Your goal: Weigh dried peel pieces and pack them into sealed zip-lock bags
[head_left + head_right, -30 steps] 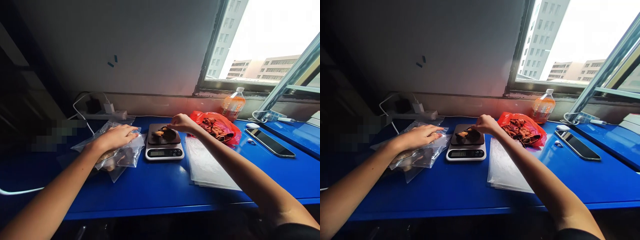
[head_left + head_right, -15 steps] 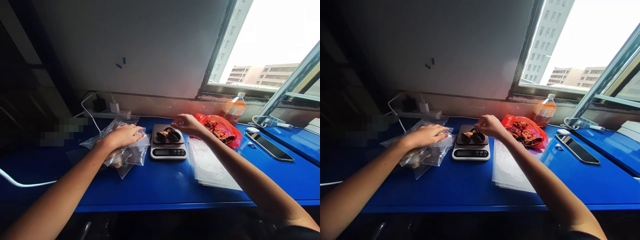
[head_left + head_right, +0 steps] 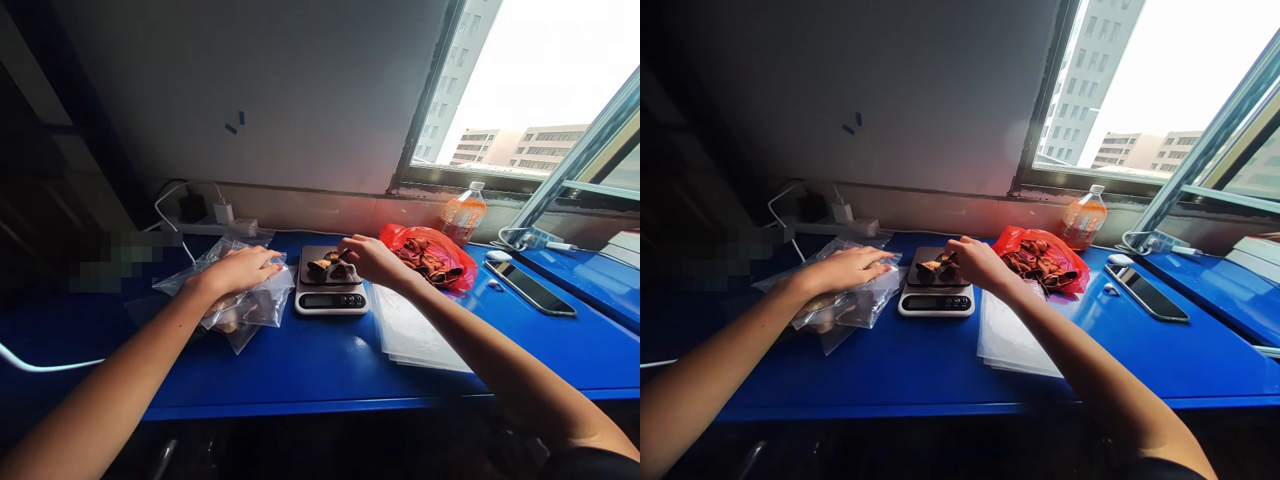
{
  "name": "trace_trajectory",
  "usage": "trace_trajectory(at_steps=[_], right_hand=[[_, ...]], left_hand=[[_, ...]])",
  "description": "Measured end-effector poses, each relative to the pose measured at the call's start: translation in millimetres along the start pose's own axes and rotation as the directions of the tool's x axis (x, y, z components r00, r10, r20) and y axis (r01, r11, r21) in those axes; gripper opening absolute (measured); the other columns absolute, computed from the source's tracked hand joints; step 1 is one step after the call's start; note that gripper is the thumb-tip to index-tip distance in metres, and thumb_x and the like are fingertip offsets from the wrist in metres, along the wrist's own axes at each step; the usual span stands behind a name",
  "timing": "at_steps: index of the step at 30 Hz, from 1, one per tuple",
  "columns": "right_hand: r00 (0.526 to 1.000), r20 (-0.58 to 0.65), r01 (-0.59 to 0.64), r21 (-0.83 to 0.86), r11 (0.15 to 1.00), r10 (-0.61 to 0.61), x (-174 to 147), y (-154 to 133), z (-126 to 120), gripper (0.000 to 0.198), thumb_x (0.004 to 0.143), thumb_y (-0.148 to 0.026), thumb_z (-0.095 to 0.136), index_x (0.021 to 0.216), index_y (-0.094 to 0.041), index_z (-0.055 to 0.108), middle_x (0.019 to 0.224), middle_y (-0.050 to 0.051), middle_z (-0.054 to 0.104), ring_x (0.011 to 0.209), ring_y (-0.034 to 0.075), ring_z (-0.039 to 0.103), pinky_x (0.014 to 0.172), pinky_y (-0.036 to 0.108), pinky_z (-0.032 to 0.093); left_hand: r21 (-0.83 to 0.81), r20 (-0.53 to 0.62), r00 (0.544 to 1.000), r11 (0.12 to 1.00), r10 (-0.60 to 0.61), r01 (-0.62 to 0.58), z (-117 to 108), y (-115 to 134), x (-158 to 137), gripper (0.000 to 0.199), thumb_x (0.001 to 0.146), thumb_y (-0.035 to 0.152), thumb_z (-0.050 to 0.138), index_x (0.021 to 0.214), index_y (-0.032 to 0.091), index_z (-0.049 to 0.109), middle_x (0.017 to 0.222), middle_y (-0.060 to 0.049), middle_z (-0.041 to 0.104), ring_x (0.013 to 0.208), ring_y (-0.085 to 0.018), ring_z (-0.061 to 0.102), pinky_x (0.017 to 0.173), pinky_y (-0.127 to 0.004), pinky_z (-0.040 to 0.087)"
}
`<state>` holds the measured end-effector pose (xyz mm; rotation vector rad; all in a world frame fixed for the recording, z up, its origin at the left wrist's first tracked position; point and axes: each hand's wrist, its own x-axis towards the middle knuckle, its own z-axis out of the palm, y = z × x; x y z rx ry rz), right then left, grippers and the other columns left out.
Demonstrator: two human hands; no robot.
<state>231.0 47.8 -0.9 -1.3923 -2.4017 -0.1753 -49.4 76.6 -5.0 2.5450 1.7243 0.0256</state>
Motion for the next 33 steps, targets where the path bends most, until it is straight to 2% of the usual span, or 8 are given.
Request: trace_trajectory(at_steps=[4, 10, 14, 17, 22, 26, 30, 33], right_hand=[[0.993, 0.072, 0.094, -0.037, 0.995, -0.091, -6.0, -2.7, -0.7, 0.02, 0.085, -0.017, 0.05, 0.092, -0.022, 0.068, 0.096, 0.004, 0.061, 0.064, 0.011, 0.056, 0.058, 0.024, 0.036], [0.983, 0.129, 0.137, -0.016, 0.99, -0.134, -11.5, -12.6, -3.5, 0.019, 0.085, -0.026, 0.055, 0.099, -0.022, 0.067, 0.1, 0.005, 0.06, 0.072, 0.013, 0.057, 0.066, 0.026, 0.041], [0.991, 0.063, 0.11, 0.066, 0.992, -0.115, -8.5, -14.6, 5.6, 0.015, 0.085, -0.027, 0.056, 0.09, -0.018, 0.067, 0.1, 0.008, 0.059, 0.08, 0.014, 0.057, 0.071, 0.027, 0.044], [0.992, -0.081, 0.109, 0.201, 0.973, -0.095, -6.9, -12.8, 5.0, 0.017, 0.086, -0.029, 0.055, 0.082, -0.017, 0.065, 0.094, 0.008, 0.06, 0.084, 0.015, 0.056, 0.074, 0.027, 0.045], [0.935, -0.343, 0.041, 0.372, 0.927, 0.096, -20.1, 11.8, -18.5, 0.017, 0.083, -0.033, 0.057, 0.079, -0.018, 0.062, 0.085, 0.005, 0.066, 0.075, 0.014, 0.06, 0.068, 0.026, 0.047], [0.792, -0.479, -0.228, 0.341, 0.912, 0.378, -39.4, 62.8, -22.4, 0.021, 0.077, -0.039, 0.058, 0.068, -0.019, 0.057, 0.071, 0.005, 0.066, 0.065, 0.015, 0.059, 0.061, 0.027, 0.045], [0.703, -0.468, -0.415, 0.341, 0.844, 0.535, -51.4, 114.1, -7.2, 0.023, 0.071, -0.04, 0.06, 0.066, -0.018, 0.058, 0.068, 0.007, 0.066, 0.061, 0.017, 0.059, 0.059, 0.029, 0.043], [0.699, -0.413, -0.461, 0.362, 0.81, 0.583, -54.0, 135.4, 1.8, 0.026, 0.07, -0.043, 0.06, 0.069, -0.016, 0.061, 0.071, 0.007, 0.068, 0.064, 0.017, 0.06, 0.061, 0.03, 0.044]], left_hand=[[0.009, -0.003, 1.0, 1.0, 0.003, -0.003, 1.3, -1.0, 1.1, 0.06, 0.088, 0.058, 0.028, 0.137, 0.028, 0.046, 0.14, -0.008, 0.049, 0.128, -0.032, 0.043, 0.104, -0.047, 0.032], [0.01, -0.008, 1.0, 1.0, 0.024, -0.024, 2.5, -2.3, 2.0, 0.061, 0.088, 0.06, 0.028, 0.137, 0.028, 0.046, 0.139, -0.008, 0.05, 0.127, -0.031, 0.044, 0.104, -0.045, 0.033], [0.02, -0.009, 1.0, 1.0, 0.017, -0.017, 2.2, -1.4, 1.3, 0.06, 0.088, 0.059, 0.028, 0.137, 0.028, 0.046, 0.139, -0.008, 0.05, 0.127, -0.031, 0.045, 0.104, -0.044, 0.034], [0.021, -0.003, 1.0, 1.0, 0.015, -0.015, 1.2, 0.0, 0.3, 0.059, 0.089, 0.058, 0.028, 0.137, 0.029, 0.045, 0.139, -0.008, 0.049, 0.127, -0.03, 0.045, 0.104, -0.044, 0.034], [0.01, 0.013, 1.0, 1.0, 0.014, -0.014, -1.1, 3.0, -1.7, 0.06, 0.089, 0.057, 0.028, 0.138, 0.026, 0.045, 0.139, -0.009, 0.049, 0.128, -0.03, 0.042, 0.105, -0.045, 0.032], [0.025, -0.029, 1.0, 1.0, -0.008, 0.009, -3.9, 7.3, -4.8, 0.056, 0.09, 0.054, 0.03, 0.136, 0.028, 0.046, 0.142, -0.007, 0.046, 0.131, -0.03, 0.039, 0.105, -0.046, 0.031], [0.133, -0.272, 0.956, 0.989, 0.106, -0.072, -11.8, 19.9, -13.4, 0.052, 0.089, 0.051, 0.035, 0.133, 0.025, 0.05, 0.144, -0.007, 0.042, 0.135, -0.029, 0.033, 0.109, -0.046, 0.025], [0.076, -0.193, 0.942, 0.961, 0.275, -0.265, -19.2, 35.8, -19.2, 0.048, 0.084, 0.054, 0.045, 0.124, 0.031, 0.056, 0.133, -0.001, 0.054, 0.124, -0.026, 0.045, 0.104, -0.04, 0.031]])
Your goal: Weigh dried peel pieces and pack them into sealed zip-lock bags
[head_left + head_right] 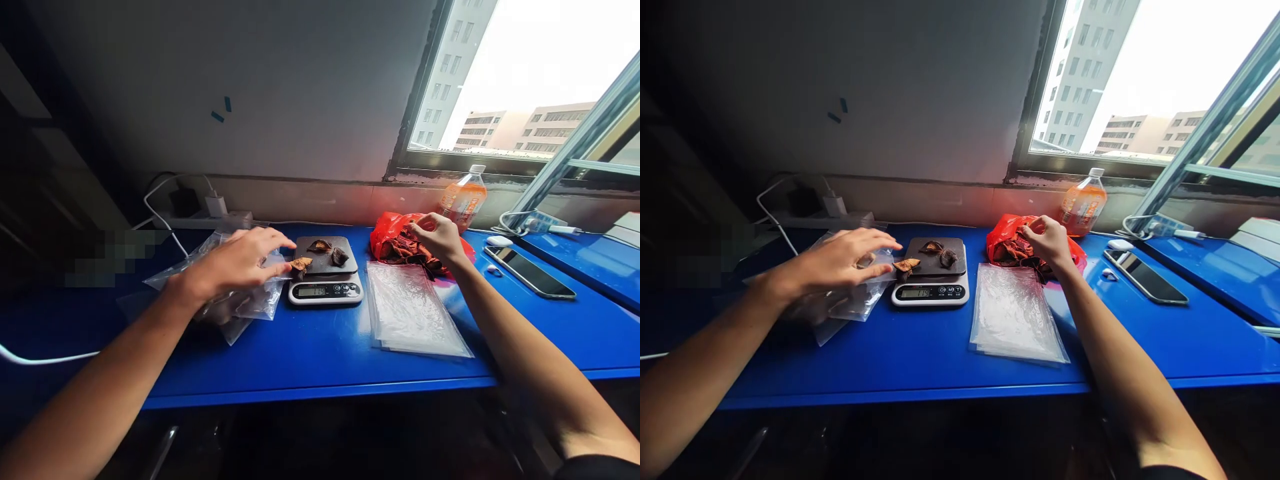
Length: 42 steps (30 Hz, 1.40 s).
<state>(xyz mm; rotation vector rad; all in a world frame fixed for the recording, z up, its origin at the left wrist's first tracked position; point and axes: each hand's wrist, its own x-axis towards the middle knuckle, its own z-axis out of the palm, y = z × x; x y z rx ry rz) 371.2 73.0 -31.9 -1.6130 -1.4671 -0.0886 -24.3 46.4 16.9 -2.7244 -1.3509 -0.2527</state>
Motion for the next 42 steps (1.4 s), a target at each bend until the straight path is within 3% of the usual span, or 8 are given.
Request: trace_trajectory(at_steps=[3, 14, 18, 22, 25, 27, 33, 42], right_hand=[[0.999, 0.047, 0.021, -0.012, 1.0, -0.02, 4.3, 7.0, 2.6, 0.028, 0.069, -0.044, 0.062, 0.071, -0.016, 0.063, 0.074, 0.007, 0.069, 0.066, 0.017, 0.06, 0.063, 0.03, 0.044], [0.97, 0.151, 0.213, -0.139, 0.967, -0.192, 2.4, 12.4, 10.7, 0.012, 0.073, -0.032, 0.059, 0.071, -0.021, 0.054, 0.079, 0.008, 0.065, 0.073, 0.02, 0.057, 0.069, 0.032, 0.043], [0.973, 0.111, 0.216, -0.127, 0.968, -0.203, -3.4, 10.5, 10.9, 0.011, 0.071, -0.024, 0.058, 0.08, -0.021, 0.054, 0.085, 0.009, 0.062, 0.08, 0.021, 0.057, 0.073, 0.033, 0.045], [0.976, 0.041, 0.217, -0.083, 0.973, -0.214, -8.5, 7.1, 10.1, 0.029, 0.069, -0.019, 0.056, 0.098, -0.019, 0.059, 0.096, 0.009, 0.058, 0.082, 0.02, 0.058, 0.079, 0.035, 0.048], [0.971, 0.043, 0.239, -0.075, 0.968, -0.236, -10.4, 7.3, 10.3, 0.022, 0.07, -0.022, 0.058, 0.09, -0.018, 0.064, 0.096, 0.01, 0.058, 0.085, 0.021, 0.058, 0.082, 0.036, 0.048], [0.97, 0.051, 0.241, -0.07, 0.968, -0.238, -10.4, 8.0, 10.1, 0.017, 0.071, -0.027, 0.06, 0.084, -0.017, 0.066, 0.093, 0.01, 0.06, 0.085, 0.021, 0.058, 0.08, 0.036, 0.048], [0.98, 0.079, 0.188, -0.062, 0.98, -0.183, -9.6, 3.5, 5.0, 0.025, 0.078, -0.041, 0.056, 0.076, -0.018, 0.066, 0.077, 0.006, 0.068, 0.067, 0.018, 0.059, 0.066, 0.031, 0.045], [0.986, 0.037, 0.161, -0.024, 0.987, -0.16, -11.2, -7.9, -1.6, 0.041, 0.081, -0.048, 0.052, 0.052, -0.02, 0.043, 0.049, -0.002, 0.045, 0.048, 0.011, 0.037, 0.049, 0.026, 0.028]], left_hand=[[-0.049, 0.11, 0.992, 0.997, 0.063, -0.058, -3.3, 13.9, 7.7, 0.041, 0.081, 0.049, 0.049, 0.116, 0.031, 0.061, 0.12, 0.001, 0.062, 0.114, -0.024, 0.052, 0.101, -0.036, 0.034], [-0.009, 0.041, 0.99, 0.991, 0.136, -0.136, 11.1, 26.4, 49.8, 0.036, 0.088, 0.037, 0.045, 0.12, 0.027, 0.057, 0.12, -0.001, 0.063, 0.109, -0.022, 0.056, 0.095, -0.032, 0.038], [-0.073, -0.022, 0.994, 0.992, 0.106, -0.107, 10.2, 24.8, 46.1, 0.045, 0.088, 0.045, 0.047, 0.129, 0.026, 0.05, 0.127, -0.003, 0.058, 0.116, -0.023, 0.052, 0.099, -0.033, 0.038], [-0.194, -0.113, 0.993, 0.981, -0.038, 0.015, 13.1, 5.3, 23.5, 0.055, 0.088, 0.051, 0.045, 0.137, 0.025, 0.039, 0.134, -0.006, 0.051, 0.121, -0.026, 0.05, 0.101, -0.037, 0.039], [-0.259, 0.02, 0.976, 0.942, -0.217, 0.214, 19.9, -16.6, 6.3, 0.064, 0.088, 0.054, 0.041, 0.144, 0.025, 0.026, 0.135, -0.008, 0.051, 0.115, -0.026, 0.055, 0.097, -0.039, 0.043], [-0.223, 0.113, 0.965, 0.94, -0.238, 0.258, 24.4, -27.3, 0.7, 0.066, 0.088, 0.055, 0.039, 0.145, 0.024, 0.024, 0.134, -0.009, 0.052, 0.119, -0.027, 0.052, 0.099, -0.04, 0.041], [-0.014, 0.169, 0.98, 0.994, -0.104, 0.108, 28.6, -29.2, 3.2, 0.054, 0.09, 0.052, 0.03, 0.129, 0.024, 0.052, 0.133, -0.007, 0.053, 0.125, -0.028, 0.043, 0.105, -0.045, 0.031], [0.007, 0.199, 0.973, 0.993, -0.118, 0.119, 22.2, -22.4, 0.6, 0.055, 0.09, 0.051, 0.029, 0.131, 0.021, 0.052, 0.132, -0.008, 0.053, 0.124, -0.027, 0.043, 0.104, -0.044, 0.031]])
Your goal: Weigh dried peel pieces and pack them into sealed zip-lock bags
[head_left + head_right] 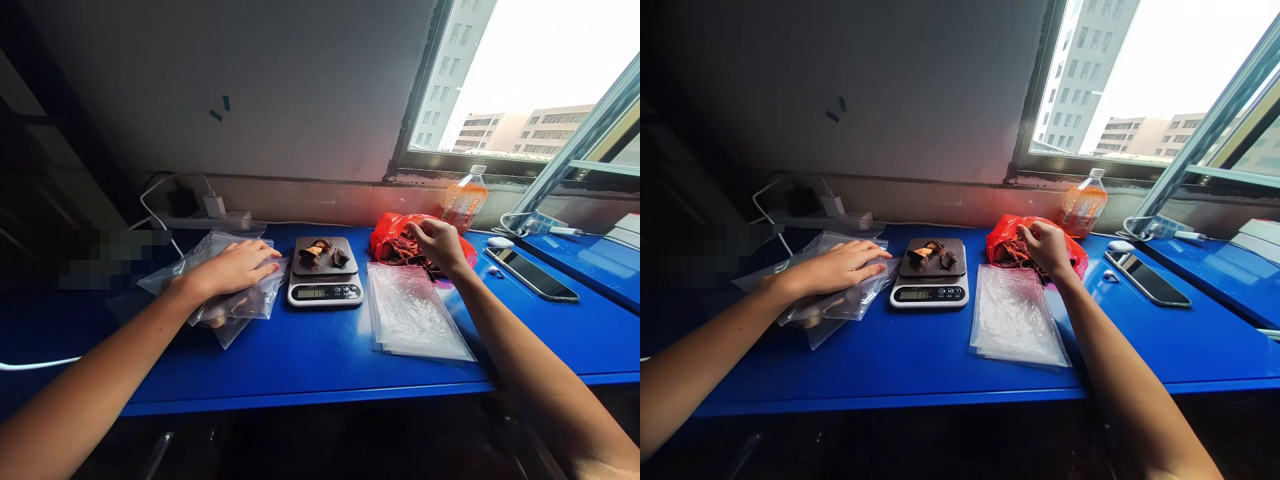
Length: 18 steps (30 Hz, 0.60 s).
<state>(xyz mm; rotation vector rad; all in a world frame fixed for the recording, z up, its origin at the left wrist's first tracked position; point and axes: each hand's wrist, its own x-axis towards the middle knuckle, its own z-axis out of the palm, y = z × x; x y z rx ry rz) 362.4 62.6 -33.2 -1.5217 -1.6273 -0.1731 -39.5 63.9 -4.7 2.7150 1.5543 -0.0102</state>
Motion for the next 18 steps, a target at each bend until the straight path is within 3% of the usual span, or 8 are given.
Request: trace_trajectory(at_steps=[3, 9, 14, 18], right_hand=[[1.0, -0.003, -0.001, 0.019, 1.0, 0.001, 0.0, 0.1, 0.7, 0.039, 0.079, -0.047, 0.054, 0.053, -0.02, 0.045, 0.05, -0.002, 0.046, 0.048, 0.011, 0.038, 0.049, 0.025, 0.029], [1.0, -0.007, -0.011, 0.032, 0.999, 0.011, -1.8, 3.9, 5.6, 0.021, 0.073, -0.04, 0.062, 0.069, -0.019, 0.06, 0.059, 0.001, 0.06, 0.053, 0.014, 0.053, 0.052, 0.026, 0.038], [0.997, -0.066, 0.048, 0.079, 0.996, -0.043, -1.7, 5.6, 8.5, 0.012, 0.073, -0.026, 0.057, 0.079, -0.019, 0.064, 0.081, 0.006, 0.07, 0.072, 0.019, 0.064, 0.068, 0.031, 0.048], [0.992, -0.061, 0.114, 0.077, 0.99, -0.11, -1.3, 2.9, 8.1, 0.015, 0.077, -0.028, 0.054, 0.079, -0.019, 0.066, 0.087, 0.008, 0.071, 0.079, 0.02, 0.065, 0.076, 0.033, 0.049]], left_hand=[[0.012, 0.007, 1.0, 1.0, -0.003, 0.003, -0.4, 0.3, 0.2, 0.055, 0.091, 0.051, 0.028, 0.131, 0.021, 0.051, 0.133, -0.008, 0.052, 0.124, -0.027, 0.043, 0.104, -0.044, 0.031], [0.005, 0.005, 1.0, 1.0, -0.004, 0.004, 2.0, -2.2, 0.1, 0.053, 0.092, 0.052, 0.027, 0.13, 0.024, 0.051, 0.133, -0.007, 0.052, 0.124, -0.025, 0.043, 0.104, -0.042, 0.031], [0.001, 0.0, 1.0, 1.0, -0.004, 0.004, 3.3, -3.7, -0.1, 0.053, 0.091, 0.053, 0.027, 0.13, 0.025, 0.052, 0.133, -0.007, 0.052, 0.125, -0.026, 0.042, 0.104, -0.043, 0.03], [-0.001, -0.005, 1.0, 1.0, 0.002, -0.002, 3.0, -3.2, -0.6, 0.052, 0.092, 0.052, 0.027, 0.129, 0.025, 0.052, 0.132, -0.006, 0.053, 0.124, -0.026, 0.042, 0.104, -0.042, 0.03]])
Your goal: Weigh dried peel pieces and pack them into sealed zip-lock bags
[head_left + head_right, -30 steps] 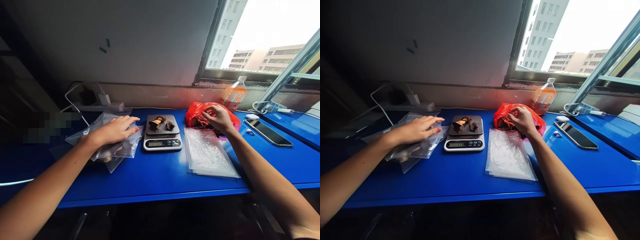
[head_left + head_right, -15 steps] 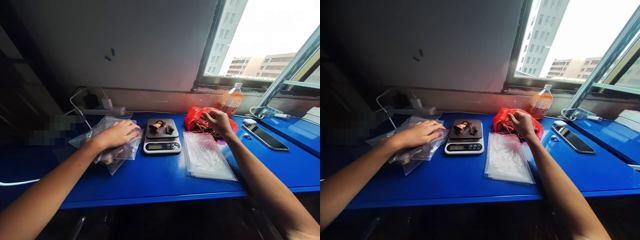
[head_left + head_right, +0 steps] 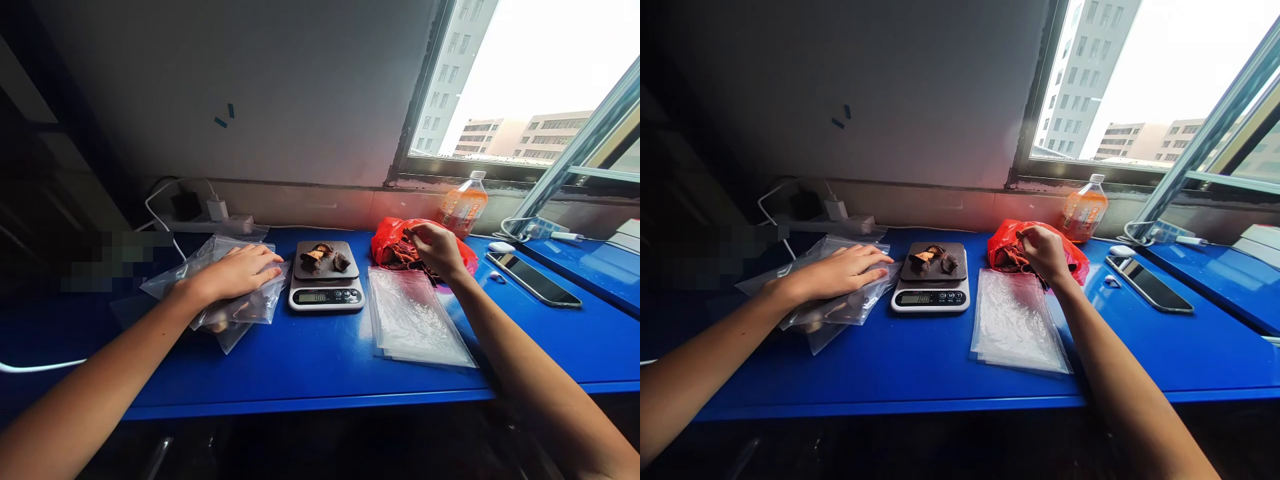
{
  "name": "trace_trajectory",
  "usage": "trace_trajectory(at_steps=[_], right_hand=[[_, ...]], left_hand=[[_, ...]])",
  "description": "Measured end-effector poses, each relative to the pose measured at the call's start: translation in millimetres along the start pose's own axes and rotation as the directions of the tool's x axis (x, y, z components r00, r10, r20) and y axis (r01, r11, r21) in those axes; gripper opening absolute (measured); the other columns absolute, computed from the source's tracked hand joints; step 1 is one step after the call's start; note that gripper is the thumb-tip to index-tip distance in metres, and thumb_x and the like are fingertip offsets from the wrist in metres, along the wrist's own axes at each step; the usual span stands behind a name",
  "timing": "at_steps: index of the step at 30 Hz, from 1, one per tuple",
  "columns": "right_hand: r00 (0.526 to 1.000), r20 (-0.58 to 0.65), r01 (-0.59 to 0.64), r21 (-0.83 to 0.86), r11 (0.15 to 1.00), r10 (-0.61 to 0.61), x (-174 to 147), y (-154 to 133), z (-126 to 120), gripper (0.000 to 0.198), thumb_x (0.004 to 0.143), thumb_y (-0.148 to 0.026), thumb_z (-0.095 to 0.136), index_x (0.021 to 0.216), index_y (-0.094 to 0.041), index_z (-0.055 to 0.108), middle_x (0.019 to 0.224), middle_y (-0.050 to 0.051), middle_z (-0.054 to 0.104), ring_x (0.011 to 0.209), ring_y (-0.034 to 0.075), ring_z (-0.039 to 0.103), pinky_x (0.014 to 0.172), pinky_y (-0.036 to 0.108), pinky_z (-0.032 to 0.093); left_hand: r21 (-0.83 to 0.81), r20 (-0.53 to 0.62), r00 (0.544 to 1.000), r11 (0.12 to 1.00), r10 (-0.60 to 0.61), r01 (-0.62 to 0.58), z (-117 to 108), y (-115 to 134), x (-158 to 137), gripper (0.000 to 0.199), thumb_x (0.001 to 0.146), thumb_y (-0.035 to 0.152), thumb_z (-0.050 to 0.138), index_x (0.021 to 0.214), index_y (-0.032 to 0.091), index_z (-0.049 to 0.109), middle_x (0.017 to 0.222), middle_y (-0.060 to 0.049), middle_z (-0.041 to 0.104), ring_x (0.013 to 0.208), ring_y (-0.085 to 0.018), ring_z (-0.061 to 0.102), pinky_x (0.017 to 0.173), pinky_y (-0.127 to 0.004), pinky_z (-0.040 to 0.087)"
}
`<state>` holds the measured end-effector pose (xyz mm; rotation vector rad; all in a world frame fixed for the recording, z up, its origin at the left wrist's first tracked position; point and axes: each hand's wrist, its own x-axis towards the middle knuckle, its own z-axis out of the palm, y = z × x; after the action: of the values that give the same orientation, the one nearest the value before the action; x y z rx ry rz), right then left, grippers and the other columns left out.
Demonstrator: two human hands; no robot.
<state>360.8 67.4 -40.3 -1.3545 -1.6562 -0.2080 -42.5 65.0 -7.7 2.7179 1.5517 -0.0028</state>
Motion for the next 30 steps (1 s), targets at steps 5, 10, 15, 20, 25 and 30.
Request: trace_trajectory(at_steps=[5, 10, 15, 20, 25, 30], right_hand=[[1.0, 0.029, 0.004, -0.028, 1.0, -0.004, 0.4, -4.2, -2.8, 0.019, 0.077, -0.036, 0.057, 0.073, -0.019, 0.064, 0.081, 0.008, 0.069, 0.073, 0.02, 0.062, 0.066, 0.032, 0.048], [0.998, 0.048, -0.036, -0.067, 0.997, 0.039, 0.2, -7.3, -2.3, 0.019, 0.075, -0.036, 0.058, 0.067, -0.02, 0.054, 0.068, 0.005, 0.064, 0.061, 0.017, 0.057, 0.057, 0.029, 0.044], [0.99, 0.001, -0.139, -0.132, 0.981, 0.141, -1.7, 6.5, -1.7, 0.013, 0.073, -0.032, 0.056, 0.074, -0.02, 0.054, 0.072, 0.006, 0.064, 0.063, 0.017, 0.058, 0.059, 0.029, 0.043], [0.976, -0.032, -0.206, -0.433, 0.877, 0.214, 1.4, 11.5, -21.1, 0.013, 0.069, -0.029, 0.06, 0.073, -0.017, 0.056, 0.077, 0.012, 0.063, 0.069, 0.022, 0.057, 0.061, 0.033, 0.041], [0.905, 0.421, 0.005, -0.155, 0.988, 0.061, -1.1, -38.7, -36.3, 0.016, 0.076, -0.036, 0.058, 0.073, -0.02, 0.06, 0.072, 0.004, 0.065, 0.062, 0.015, 0.056, 0.056, 0.027, 0.041], [0.764, 0.644, 0.12, -0.072, 0.99, -0.046, -1.7, -43.0, -47.6, 0.014, 0.079, -0.029, 0.053, 0.076, -0.021, 0.064, 0.072, 0.001, 0.066, 0.061, 0.013, 0.056, 0.053, 0.024, 0.041]], left_hand=[[0.014, 0.013, 1.0, 1.0, -0.003, 0.003, -1.0, 1.9, -0.8, 0.053, 0.092, 0.051, 0.027, 0.129, 0.024, 0.052, 0.132, -0.007, 0.052, 0.124, -0.026, 0.042, 0.104, -0.043, 0.031], [0.003, 0.009, 1.0, 1.0, 0.006, -0.006, -1.4, 2.7, -0.9, 0.052, 0.092, 0.051, 0.028, 0.129, 0.023, 0.052, 0.131, -0.008, 0.053, 0.124, -0.026, 0.043, 0.105, -0.044, 0.03], [0.011, 0.012, 1.0, 1.0, 0.001, -0.002, -3.1, 5.2, -1.5, 0.051, 0.091, 0.05, 0.028, 0.129, 0.024, 0.052, 0.131, -0.008, 0.053, 0.124, -0.027, 0.043, 0.104, -0.045, 0.031], [-0.003, 0.015, 1.0, 1.0, -0.009, 0.009, -4.4, 6.9, -2.1, 0.052, 0.091, 0.05, 0.029, 0.129, 0.024, 0.053, 0.131, -0.008, 0.053, 0.124, -0.027, 0.043, 0.104, -0.045, 0.031], [-0.009, 0.001, 1.0, 1.0, 0.0, 0.0, -1.6, 3.0, -1.1, 0.053, 0.091, 0.052, 0.029, 0.128, 0.024, 0.054, 0.129, -0.008, 0.055, 0.123, -0.027, 0.044, 0.104, -0.043, 0.031], [-0.002, 0.002, 1.0, 1.0, -0.004, 0.004, -0.8, 2.2, -0.7, 0.052, 0.091, 0.052, 0.028, 0.128, 0.025, 0.053, 0.131, -0.007, 0.053, 0.124, -0.026, 0.043, 0.105, -0.042, 0.03]])
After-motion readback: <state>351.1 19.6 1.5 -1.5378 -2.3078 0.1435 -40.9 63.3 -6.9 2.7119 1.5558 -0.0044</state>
